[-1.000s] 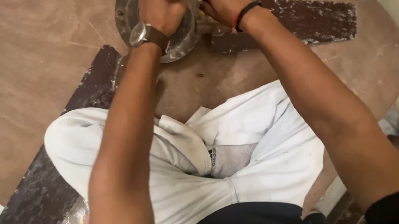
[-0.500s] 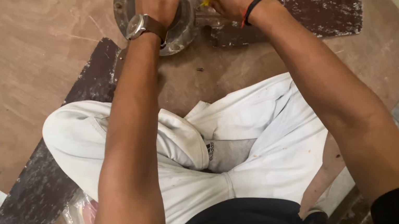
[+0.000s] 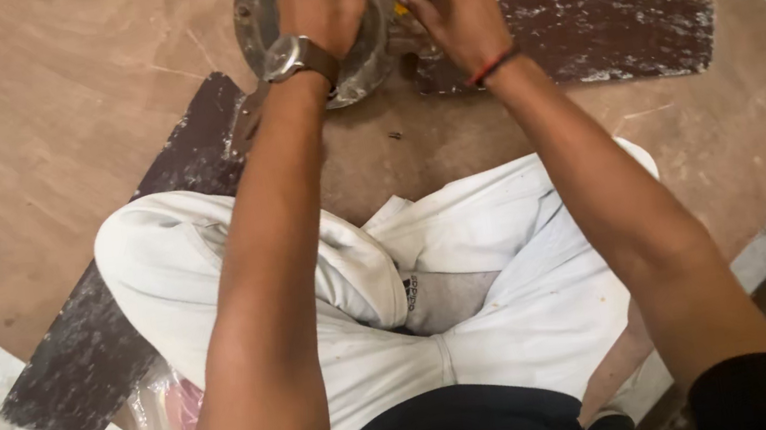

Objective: The person sits on the floor and uses a yellow-handled screwdriver to tighten screws on the central hub of a ceiling fan lying on a wooden board. The person rotates the fan to access different blade attachment points and continues tightening screws throughout the clip.

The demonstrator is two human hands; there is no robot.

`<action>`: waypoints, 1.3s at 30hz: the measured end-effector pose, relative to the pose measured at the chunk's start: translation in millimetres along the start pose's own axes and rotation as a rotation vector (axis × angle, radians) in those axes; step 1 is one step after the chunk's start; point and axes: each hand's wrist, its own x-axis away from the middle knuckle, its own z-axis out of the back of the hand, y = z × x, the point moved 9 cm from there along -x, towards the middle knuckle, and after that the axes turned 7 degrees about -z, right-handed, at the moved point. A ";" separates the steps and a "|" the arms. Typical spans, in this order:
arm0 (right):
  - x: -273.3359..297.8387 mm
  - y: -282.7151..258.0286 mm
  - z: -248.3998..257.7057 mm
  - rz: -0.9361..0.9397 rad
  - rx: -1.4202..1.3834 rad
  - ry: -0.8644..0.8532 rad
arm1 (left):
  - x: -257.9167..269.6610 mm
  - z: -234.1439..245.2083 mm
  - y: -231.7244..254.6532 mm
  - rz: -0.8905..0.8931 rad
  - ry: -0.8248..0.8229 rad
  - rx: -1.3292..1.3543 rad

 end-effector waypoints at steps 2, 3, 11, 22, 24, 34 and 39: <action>11.2 2.2 0.9 -0.017 -0.041 0.065 | -0.4 0.4 2.1 -0.011 -0.016 -0.032; 17.3 3.2 0.6 -0.014 -0.037 0.092 | -0.2 -1.5 1.3 -0.009 -0.050 -0.031; 47.4 24.8 4.0 0.008 -0.066 0.200 | 1.0 -10.6 -19.6 0.052 -0.072 -0.073; 32.4 17.6 11.9 0.112 -0.041 0.247 | 7.2 -9.6 -17.6 -0.004 0.022 -0.114; 28.9 23.1 15.6 0.032 -0.110 0.202 | 6.9 -7.0 -13.1 -0.004 0.056 -0.081; 23.6 19.2 9.5 -0.025 -0.192 0.183 | 9.0 -6.2 -20.1 0.041 0.099 -0.092; 21.9 12.4 11.0 0.053 -0.089 0.154 | 11.6 -2.0 -12.5 -0.087 0.213 -0.236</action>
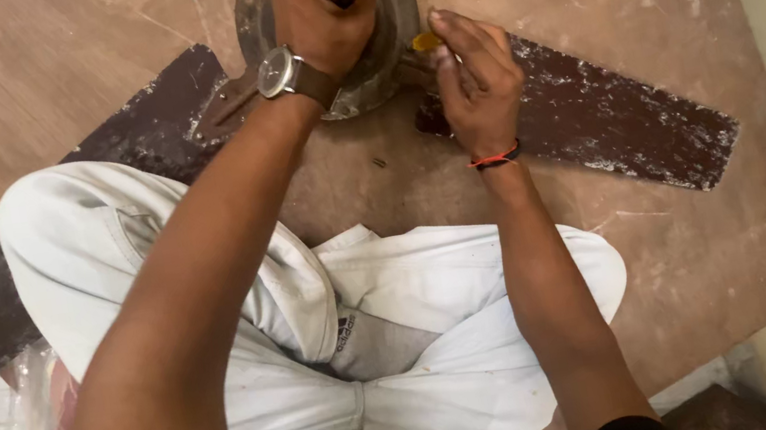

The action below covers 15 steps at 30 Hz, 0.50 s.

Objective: The person sits on the floor and uses a yellow-handled screwdriver to tighten screws on the central hub of a ceiling fan lying on a wooden board. The person rotates the fan to access different blade attachment points and continues tightening screws throughout the clip.

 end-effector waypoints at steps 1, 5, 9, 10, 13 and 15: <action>-0.6 -0.8 -0.1 0.011 0.009 0.000 | 3.0 -8.6 -11.6 0.131 -0.117 0.095; -3.3 8.8 0.8 -0.062 -0.133 0.008 | -3.3 3.0 9.1 -0.071 -0.046 0.127; 0.0 22.0 1.2 -0.190 -0.188 0.048 | -6.2 0.3 6.1 -0.025 -0.073 0.125; 1.4 25.3 1.7 -0.233 -0.243 0.059 | -5.6 -0.4 3.4 0.008 -0.084 0.129; -0.8 9.7 2.1 -0.081 -0.078 0.027 | -6.9 5.5 9.2 -0.067 -0.031 0.124; -0.8 3.8 2.0 -0.023 -0.046 0.040 | -7.1 5.7 9.5 -0.077 -0.019 0.093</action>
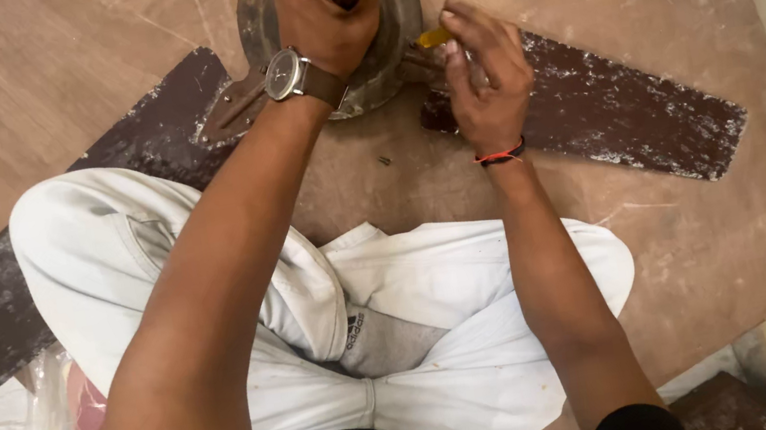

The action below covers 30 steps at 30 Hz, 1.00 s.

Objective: The person sits on the floor and uses a yellow-handled screwdriver to tighten screws on the central hub of a ceiling fan lying on a wooden board. The person rotates the fan to access different blade attachment points and continues tightening screws throughout the clip.

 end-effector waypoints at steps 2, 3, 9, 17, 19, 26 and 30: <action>1.2 0.0 -0.9 0.002 -0.041 0.003 | 1.0 0.0 0.2 0.003 0.008 -0.014; 2.3 2.5 -1.6 -0.025 -0.097 0.000 | 1.4 -0.1 0.1 0.010 0.011 -0.011; 2.8 9.8 2.2 -0.096 -0.044 0.034 | 0.4 4.0 4.2 0.022 0.041 -0.005; 0.6 -1.8 2.3 -0.012 -0.035 0.000 | 2.5 -3.6 -3.6 0.057 -0.025 -0.018; 0.9 3.6 1.5 -0.076 -0.141 -0.012 | 2.7 -4.5 -4.1 0.055 -0.024 -0.032; -0.3 1.2 7.3 -0.039 0.028 -0.012 | -0.3 -1.8 -0.1 0.046 -0.021 0.047; -1.4 -4.2 4.0 -0.010 -0.029 -0.035 | -1.2 -0.9 1.0 0.052 -0.012 0.043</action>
